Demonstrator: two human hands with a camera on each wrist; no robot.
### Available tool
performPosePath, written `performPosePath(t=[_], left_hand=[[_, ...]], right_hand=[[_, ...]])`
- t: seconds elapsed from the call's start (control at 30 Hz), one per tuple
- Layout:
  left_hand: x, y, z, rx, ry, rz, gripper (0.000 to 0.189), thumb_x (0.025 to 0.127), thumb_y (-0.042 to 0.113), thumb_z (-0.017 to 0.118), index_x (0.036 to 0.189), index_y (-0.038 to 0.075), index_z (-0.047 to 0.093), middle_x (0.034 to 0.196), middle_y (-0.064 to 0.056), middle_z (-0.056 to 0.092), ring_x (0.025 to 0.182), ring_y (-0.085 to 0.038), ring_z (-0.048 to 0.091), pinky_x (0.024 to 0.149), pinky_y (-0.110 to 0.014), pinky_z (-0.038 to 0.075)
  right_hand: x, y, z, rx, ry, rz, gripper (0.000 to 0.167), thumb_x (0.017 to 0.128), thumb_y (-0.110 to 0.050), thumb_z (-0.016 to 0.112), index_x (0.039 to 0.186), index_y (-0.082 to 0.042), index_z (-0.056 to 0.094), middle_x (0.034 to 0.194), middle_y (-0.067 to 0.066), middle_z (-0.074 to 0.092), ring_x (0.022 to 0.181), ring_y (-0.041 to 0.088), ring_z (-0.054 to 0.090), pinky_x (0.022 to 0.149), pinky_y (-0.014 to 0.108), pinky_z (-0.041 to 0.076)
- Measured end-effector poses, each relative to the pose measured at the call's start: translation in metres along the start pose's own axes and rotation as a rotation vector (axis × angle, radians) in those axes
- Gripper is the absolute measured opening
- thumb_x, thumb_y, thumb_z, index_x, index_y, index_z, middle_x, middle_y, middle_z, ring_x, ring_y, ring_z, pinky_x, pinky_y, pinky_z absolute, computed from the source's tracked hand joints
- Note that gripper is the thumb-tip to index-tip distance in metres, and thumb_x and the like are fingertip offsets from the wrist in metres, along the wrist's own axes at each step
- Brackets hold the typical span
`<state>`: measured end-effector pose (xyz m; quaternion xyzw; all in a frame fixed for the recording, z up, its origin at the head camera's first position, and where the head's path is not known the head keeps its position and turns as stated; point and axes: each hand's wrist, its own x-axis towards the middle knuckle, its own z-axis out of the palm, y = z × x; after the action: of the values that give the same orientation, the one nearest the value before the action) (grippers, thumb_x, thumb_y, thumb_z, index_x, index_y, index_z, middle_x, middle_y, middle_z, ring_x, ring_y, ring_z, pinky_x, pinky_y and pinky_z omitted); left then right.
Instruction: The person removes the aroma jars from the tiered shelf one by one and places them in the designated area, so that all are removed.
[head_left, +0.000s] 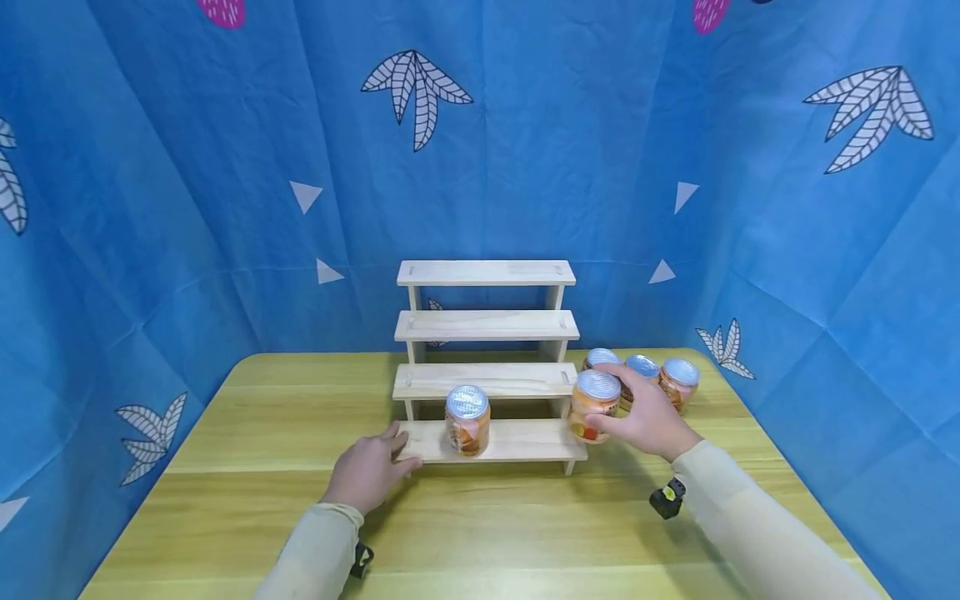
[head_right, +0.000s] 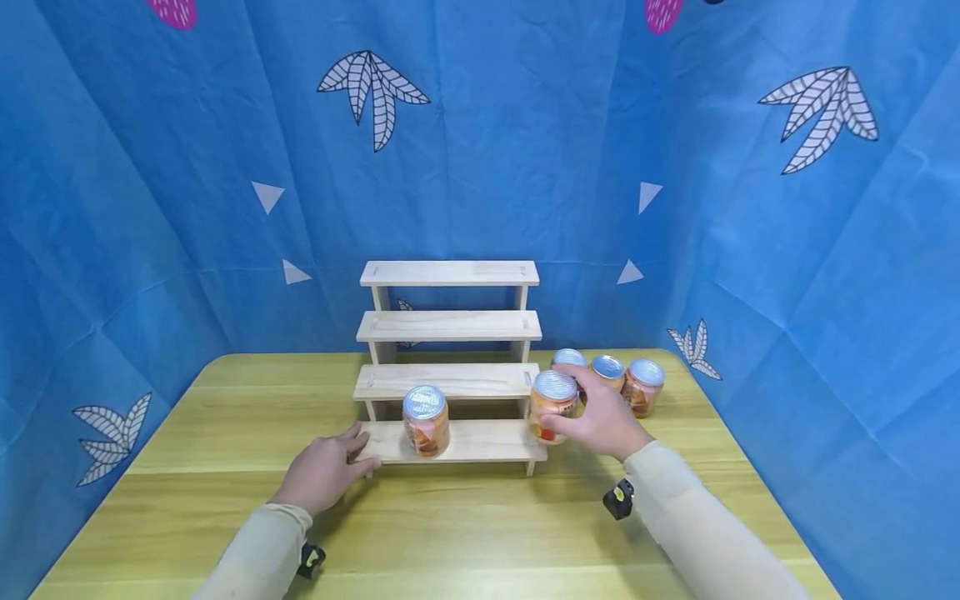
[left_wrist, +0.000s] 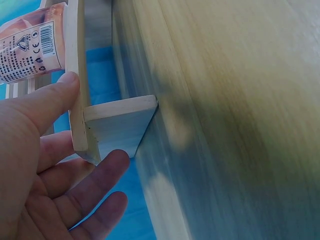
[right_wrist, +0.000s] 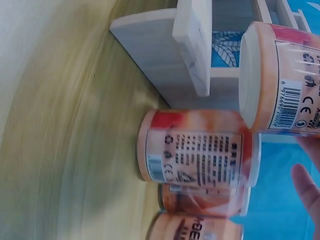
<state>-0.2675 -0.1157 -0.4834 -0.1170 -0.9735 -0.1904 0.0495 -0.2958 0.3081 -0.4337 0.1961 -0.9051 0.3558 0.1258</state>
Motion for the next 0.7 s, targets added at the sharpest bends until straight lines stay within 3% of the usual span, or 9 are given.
performPosePath(t=[0.23,0.47,0.7], left_hand=[[0.0,0.001,-0.001,-0.003,-0.003,-0.005,0.058,0.089,0.046,0.074,0.131,0.007,0.066,0.145,-0.018,0.053,0.119,-0.043,0.061,0.095,-0.052,0.055],[0.0,0.002,-0.003,-0.009,-0.008,-0.008,0.058,0.089,0.046,0.074,0.131,0.006,0.066,0.145,-0.018,0.053,0.119,-0.044,0.06,0.094,-0.052,0.055],[-0.001,0.002,-0.002,-0.011,-0.009,-0.008,0.058,0.089,0.046,0.074,0.132,0.006,0.066,0.145,-0.018,0.053,0.12,-0.044,0.06,0.096,-0.053,0.054]], right_hand=[[-0.002,0.005,-0.012,0.007,0.043,0.044,0.075,0.083,-0.032,0.085,0.143,-0.005,0.048,0.129,0.017,0.059,0.113,0.035,0.06,0.089,0.053,0.052],[-0.003,0.016,-0.024,0.01,0.069,0.078,0.072,0.085,-0.033,0.083,0.142,-0.007,0.047,0.121,0.014,0.059,0.101,0.029,0.06,0.076,0.034,0.057],[-0.005,0.022,-0.033,-0.036,0.116,0.142,0.076,0.087,-0.038,0.08,0.144,-0.003,0.045,0.125,0.019,0.056,0.107,0.033,0.057,0.083,0.045,0.053]])
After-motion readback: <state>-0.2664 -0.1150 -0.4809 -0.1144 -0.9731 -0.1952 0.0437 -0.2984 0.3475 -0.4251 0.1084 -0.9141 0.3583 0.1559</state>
